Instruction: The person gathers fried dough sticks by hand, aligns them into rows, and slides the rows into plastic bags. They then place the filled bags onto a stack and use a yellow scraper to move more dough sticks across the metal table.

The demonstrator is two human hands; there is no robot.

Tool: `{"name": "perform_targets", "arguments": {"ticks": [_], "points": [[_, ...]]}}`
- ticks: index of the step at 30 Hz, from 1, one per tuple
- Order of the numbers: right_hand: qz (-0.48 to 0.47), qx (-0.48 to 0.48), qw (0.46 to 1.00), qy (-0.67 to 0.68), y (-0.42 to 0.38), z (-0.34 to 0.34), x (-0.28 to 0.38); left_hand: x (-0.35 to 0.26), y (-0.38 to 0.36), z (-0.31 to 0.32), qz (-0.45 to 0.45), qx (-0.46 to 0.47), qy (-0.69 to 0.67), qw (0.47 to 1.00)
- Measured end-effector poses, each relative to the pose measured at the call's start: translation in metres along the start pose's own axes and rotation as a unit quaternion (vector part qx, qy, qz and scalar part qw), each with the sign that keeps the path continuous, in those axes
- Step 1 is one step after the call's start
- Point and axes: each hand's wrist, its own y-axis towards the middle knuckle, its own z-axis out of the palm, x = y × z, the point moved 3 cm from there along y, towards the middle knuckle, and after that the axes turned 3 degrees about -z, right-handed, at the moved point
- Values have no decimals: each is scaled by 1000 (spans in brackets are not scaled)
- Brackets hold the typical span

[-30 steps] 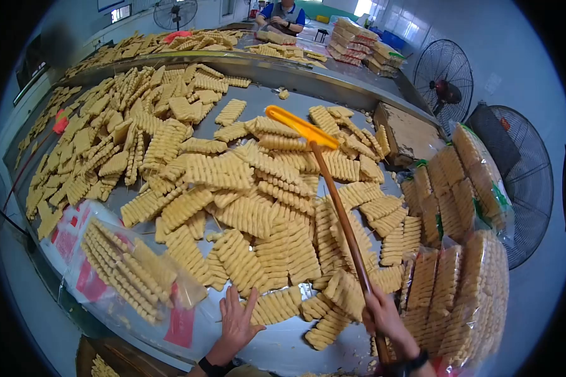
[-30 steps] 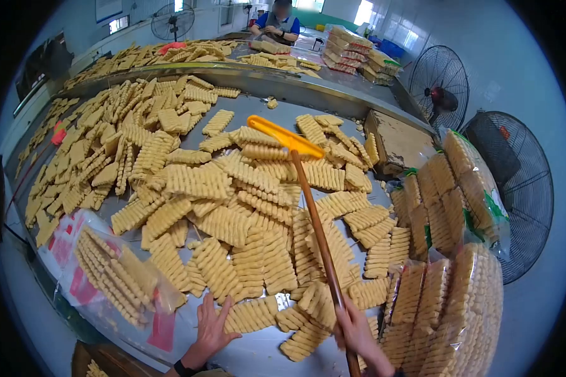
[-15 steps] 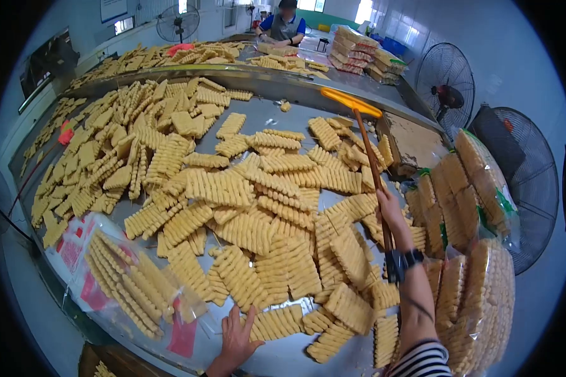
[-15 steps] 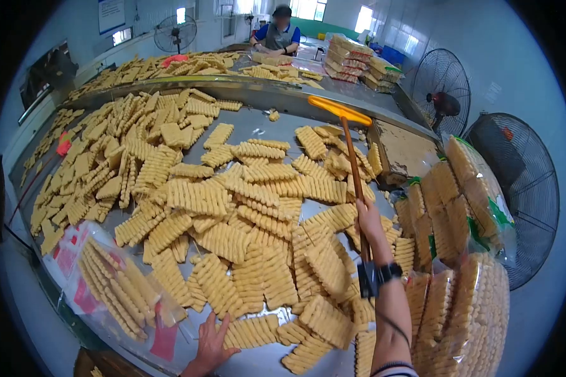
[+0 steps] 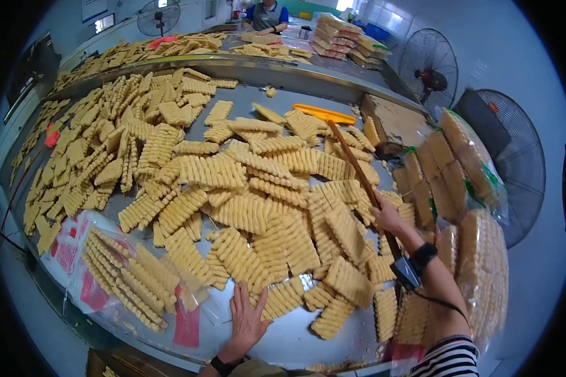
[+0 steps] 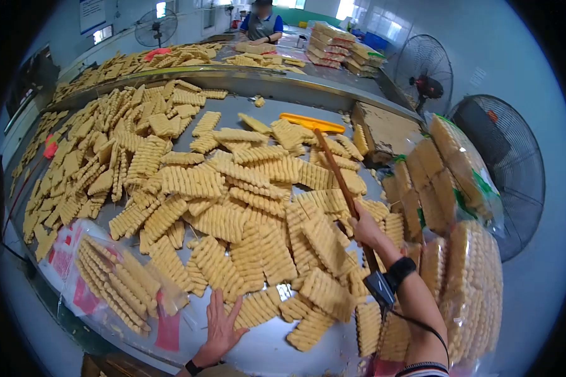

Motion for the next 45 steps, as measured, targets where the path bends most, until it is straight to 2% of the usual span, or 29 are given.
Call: {"name": "perform_targets", "arguments": {"ticks": [1,2,3,5,7,8,12,14,15,16,18,20,22,23,25,26,29,31,32,33,34,36,38,39,41,43,44,45], "points": [[-6,4,1000,4,-29,2,4,1,-2,1,4,-5,5,1000],[-53,-5,999,-4,-45,8,-18,3,-3,3,4,-9,-3,1000],[-4,-2,1000,-1,-88,7,14,3,-4,0,9,-4,-5,1000],[-15,2,998,68,-131,20,-5,2,-7,-4,-2,9,-8,1000],[89,59,978,180,-186,19,26,5,-14,-5,1,11,-10,1000],[109,70,972,198,-205,20,30,6,-16,-6,0,9,-10,1000],[133,76,962,226,-266,23,41,9,-27,-17,-12,30,-7,999],[152,86,907,383,-275,22,41,13,-33,-22,-9,32,-11,999],[152,89,908,380,-267,20,38,15,-37,-22,-8,34,-13,999],[117,39,937,328,-251,17,32,19,-39,-18,-7,28,25,999],[10,-43,969,242,-202,12,13,20,-39,-15,-10,26,4,1000],[-21,-94,969,226,-141,8,5,17,-38,-15,-6,22,-16,1000],[-49,-103,972,205,-84,4,1,13,-36,-18,-11,29,-16,999],[-49,-107,970,211,-69,-1,5,11,-35,-19,-6,30,-10,999],[83,-29,928,361,-52,9,5,11,-34,-20,-6,29,-16,999],[84,-44,941,325,-56,19,5,12,-31,-22,-5,33,-14,999],[110,20,918,381,-124,37,18,13,-35,-21,-20,44,-12,999],[100,47,931,347,-166,30,31,14,-32,-19,-11,20,-17,1000],[100,65,910,398,-177,29,38,13,-31,-19,-18,22,-21,999],[110,65,908,398,-174,32,34,13,-32,-18,-21,32,-22,999],[65,32,924,376,-163,32,34,13,-32,-18,-6,18,-27,999],[-12,-39,945,324,-128,29,37,11,-30,-21,7,2,-24,1000],[-65,-113,957,260,-76,18,36,10,-28,-21,-31,32,-7,999],[-55,-147,952,264,-50,10,37,11,-28,-20,-34,29,-1,999],[-150,-217,942,206,24,-10,20,14,-29,-16,-41,36,36,998],[-104,-227,946,205,85,-39,13,10,-27,-20,-54,44,31,997],[-137,-258,941,174,118,-53,3,8,-25,-21,-63,53,20,996],[-134,-243,942,190,143,-68,-1,8,-23,-20,-66,53,25,996]]}}
